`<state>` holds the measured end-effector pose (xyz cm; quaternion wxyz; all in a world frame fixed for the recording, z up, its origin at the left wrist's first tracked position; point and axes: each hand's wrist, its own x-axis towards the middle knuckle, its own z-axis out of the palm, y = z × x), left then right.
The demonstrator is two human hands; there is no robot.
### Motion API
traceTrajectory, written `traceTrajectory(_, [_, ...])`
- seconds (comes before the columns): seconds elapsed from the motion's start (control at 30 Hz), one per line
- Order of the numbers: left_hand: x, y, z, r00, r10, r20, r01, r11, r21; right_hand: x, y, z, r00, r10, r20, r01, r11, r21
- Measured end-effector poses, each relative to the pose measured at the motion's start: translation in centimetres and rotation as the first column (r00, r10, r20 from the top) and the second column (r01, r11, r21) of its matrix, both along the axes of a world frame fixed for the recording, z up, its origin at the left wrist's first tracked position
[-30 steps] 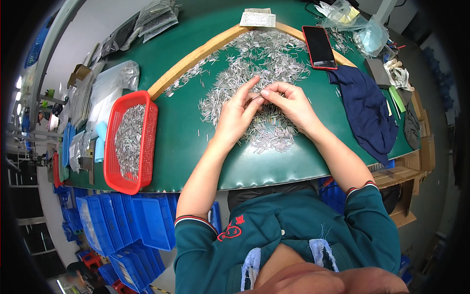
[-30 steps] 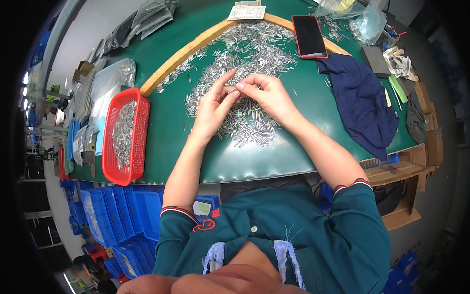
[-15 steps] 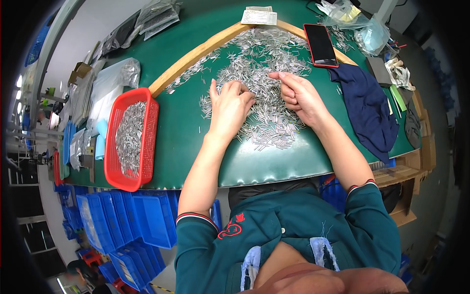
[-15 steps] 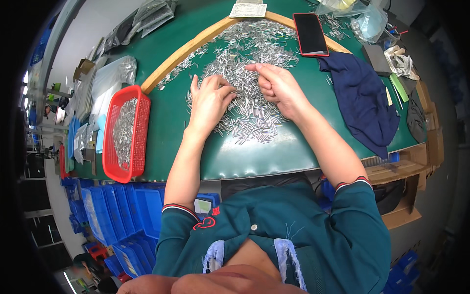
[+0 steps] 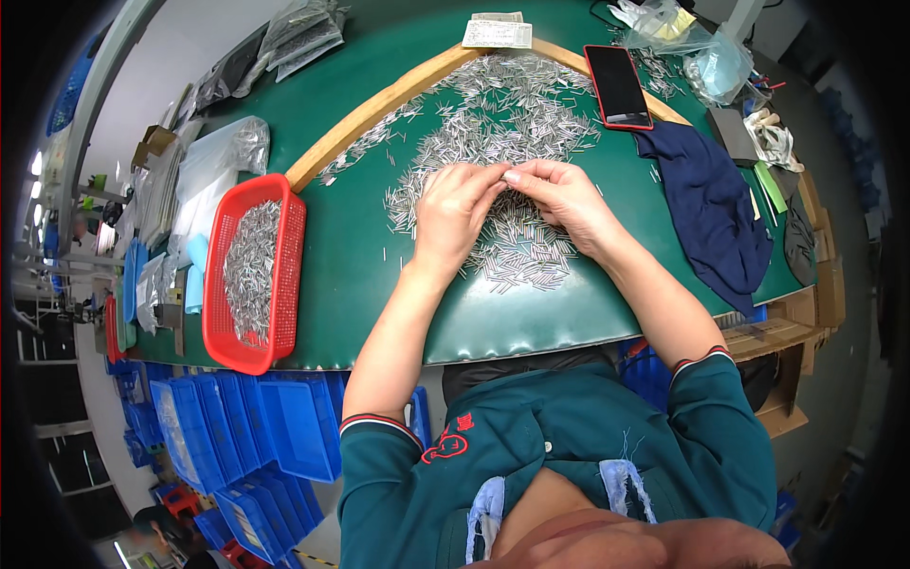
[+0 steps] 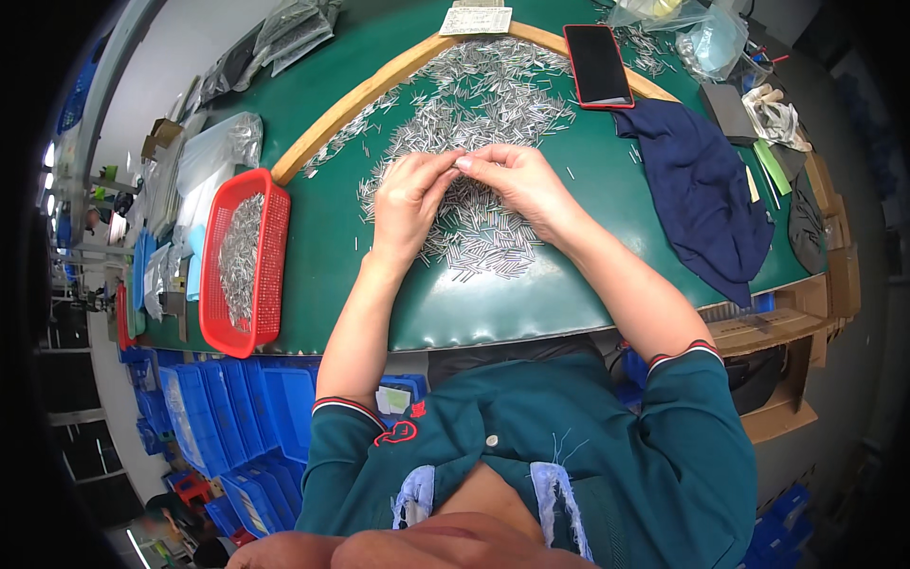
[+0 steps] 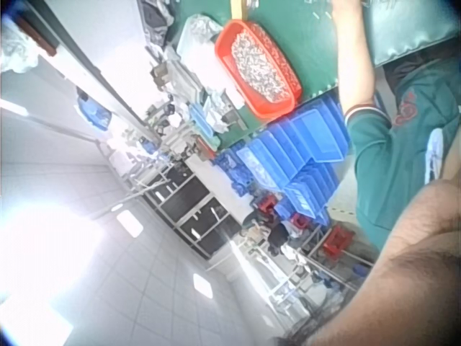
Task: The person assembles small metal hardware by fitting metal pins into fasteners one at a time by hand.
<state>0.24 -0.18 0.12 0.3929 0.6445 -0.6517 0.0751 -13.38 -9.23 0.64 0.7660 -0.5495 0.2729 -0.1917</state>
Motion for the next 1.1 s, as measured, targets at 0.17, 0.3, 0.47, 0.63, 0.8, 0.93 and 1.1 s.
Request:
traceTrajectory(0.17, [-0.1, 0.0, -0.3, 0.975, -0.015, -0.220, 0.024, 0.999, 0.038, 0.0, 0.4, 0.6, 0.999, -0.032, 0.007, 0.033, 0.995, -0.098])
traceTrajectory(0.3, [-0.2, 0.1, -0.1, 0.838, -0.037, -0.545, 0.109, 0.989, 0.099, 0.3, 0.0, -1.0, 0.986, -0.055, 0.160, 0.096, 0.961, -0.260])
traceTrajectory(0.47, [0.1, 0.0, -0.5, 0.765, -0.040, -0.643, 0.129, 0.987, 0.091, 0.4, 0.3, -0.8, 0.983, -0.066, 0.171, 0.116, 0.945, -0.306])
traceTrajectory(0.63, [-0.2, 0.0, -0.3, 0.805, -0.051, -0.591, 0.107, 0.992, 0.060, 0.1, 0.4, -0.6, 0.994, -0.082, 0.069, 0.104, 0.892, -0.439])
traceTrajectory(0.8, [-0.3, -0.1, -0.2, 0.999, -0.037, -0.002, 0.037, 0.999, -0.034, 0.9, 0.1, -1.3, 0.989, -0.110, 0.103, 0.145, 0.880, -0.452])
traceTrajectory(0.93, [-0.6, 0.1, 0.1, 0.993, -0.055, -0.109, 0.059, 0.998, 0.035, -0.3, -1.0, -0.1, 0.993, 0.081, 0.085, -0.103, 0.947, 0.306])
traceTrajectory(1.1, [-0.4, 0.1, 0.1, 0.985, -0.072, -0.157, 0.081, 0.995, 0.051, -0.3, -1.2, -0.5, 0.982, 0.076, 0.172, -0.166, 0.782, 0.601])
